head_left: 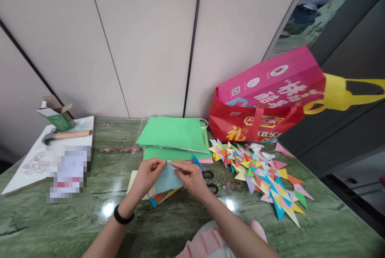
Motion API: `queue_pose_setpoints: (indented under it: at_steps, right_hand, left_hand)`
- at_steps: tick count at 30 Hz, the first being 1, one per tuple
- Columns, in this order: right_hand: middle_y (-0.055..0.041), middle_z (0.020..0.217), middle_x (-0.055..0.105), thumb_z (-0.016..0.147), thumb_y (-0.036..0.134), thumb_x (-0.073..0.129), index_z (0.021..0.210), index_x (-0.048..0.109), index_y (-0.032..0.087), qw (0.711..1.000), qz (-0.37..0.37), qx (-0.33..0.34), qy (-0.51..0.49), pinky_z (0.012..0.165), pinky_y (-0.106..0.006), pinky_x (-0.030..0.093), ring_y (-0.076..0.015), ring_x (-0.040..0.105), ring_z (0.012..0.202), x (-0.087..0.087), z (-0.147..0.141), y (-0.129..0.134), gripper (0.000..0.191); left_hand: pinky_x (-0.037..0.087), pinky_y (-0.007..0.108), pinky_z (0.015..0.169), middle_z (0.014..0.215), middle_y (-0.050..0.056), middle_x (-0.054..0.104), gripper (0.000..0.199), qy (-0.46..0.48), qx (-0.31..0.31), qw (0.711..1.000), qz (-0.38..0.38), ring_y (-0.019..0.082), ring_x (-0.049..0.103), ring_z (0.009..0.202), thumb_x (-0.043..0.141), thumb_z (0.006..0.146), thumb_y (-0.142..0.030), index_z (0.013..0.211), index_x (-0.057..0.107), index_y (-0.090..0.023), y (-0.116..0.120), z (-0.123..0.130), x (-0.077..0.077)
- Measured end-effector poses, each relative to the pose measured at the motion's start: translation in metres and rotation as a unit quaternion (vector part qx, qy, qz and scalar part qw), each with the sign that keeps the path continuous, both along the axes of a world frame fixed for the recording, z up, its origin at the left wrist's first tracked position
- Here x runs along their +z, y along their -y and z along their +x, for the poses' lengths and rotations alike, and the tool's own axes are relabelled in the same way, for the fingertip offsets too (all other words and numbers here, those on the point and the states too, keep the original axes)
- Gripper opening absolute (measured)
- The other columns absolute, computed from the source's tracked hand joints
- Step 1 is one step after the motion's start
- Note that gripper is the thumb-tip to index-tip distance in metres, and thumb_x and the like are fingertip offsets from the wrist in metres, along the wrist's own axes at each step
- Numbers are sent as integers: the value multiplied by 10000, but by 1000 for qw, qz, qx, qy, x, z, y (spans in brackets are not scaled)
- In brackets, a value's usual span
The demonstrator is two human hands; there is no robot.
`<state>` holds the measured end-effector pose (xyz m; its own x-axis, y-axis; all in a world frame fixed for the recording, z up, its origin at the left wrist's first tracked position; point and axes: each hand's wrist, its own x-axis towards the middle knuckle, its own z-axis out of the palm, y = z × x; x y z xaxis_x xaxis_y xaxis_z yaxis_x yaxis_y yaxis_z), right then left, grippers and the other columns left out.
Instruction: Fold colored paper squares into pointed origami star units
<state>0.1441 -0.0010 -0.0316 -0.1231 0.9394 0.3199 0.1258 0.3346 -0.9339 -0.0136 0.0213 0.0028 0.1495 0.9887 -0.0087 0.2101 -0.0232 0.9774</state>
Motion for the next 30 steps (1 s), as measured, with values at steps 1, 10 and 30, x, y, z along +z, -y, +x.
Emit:
queue_pose_setpoints:
  at_steps: [1,10,30]
  right_hand:
    - [-31,1007,668,756,169,536,1010,666,289,1000,-3,11,-3,662,-287,482,-203,593,925,1,0,1,309]
    - [-41,860,674,675,280,679,842,701,213,997,-58,14,-46,626,-253,465,-177,596,779,0,-2,-1,181]
    - [34,546,616,442,291,812,666,643,150,936,-250,-12,-246,497,-194,387,-73,499,465,-4,0,-8,314]
  left_hand:
    - [383,201,472,553,9,625,255,-3,4,1000,6,136,530,528,621,631,-396,598,648,-144,0,0,0]
    - [422,214,500,578,21,663,204,-14,0,1000,5,158,574,549,620,624,-354,595,651,-155,1,-1,4]
    - [280,182,403,497,-14,540,362,-39,-88,992,-80,103,432,460,626,629,-479,606,649,-118,6,2,1]
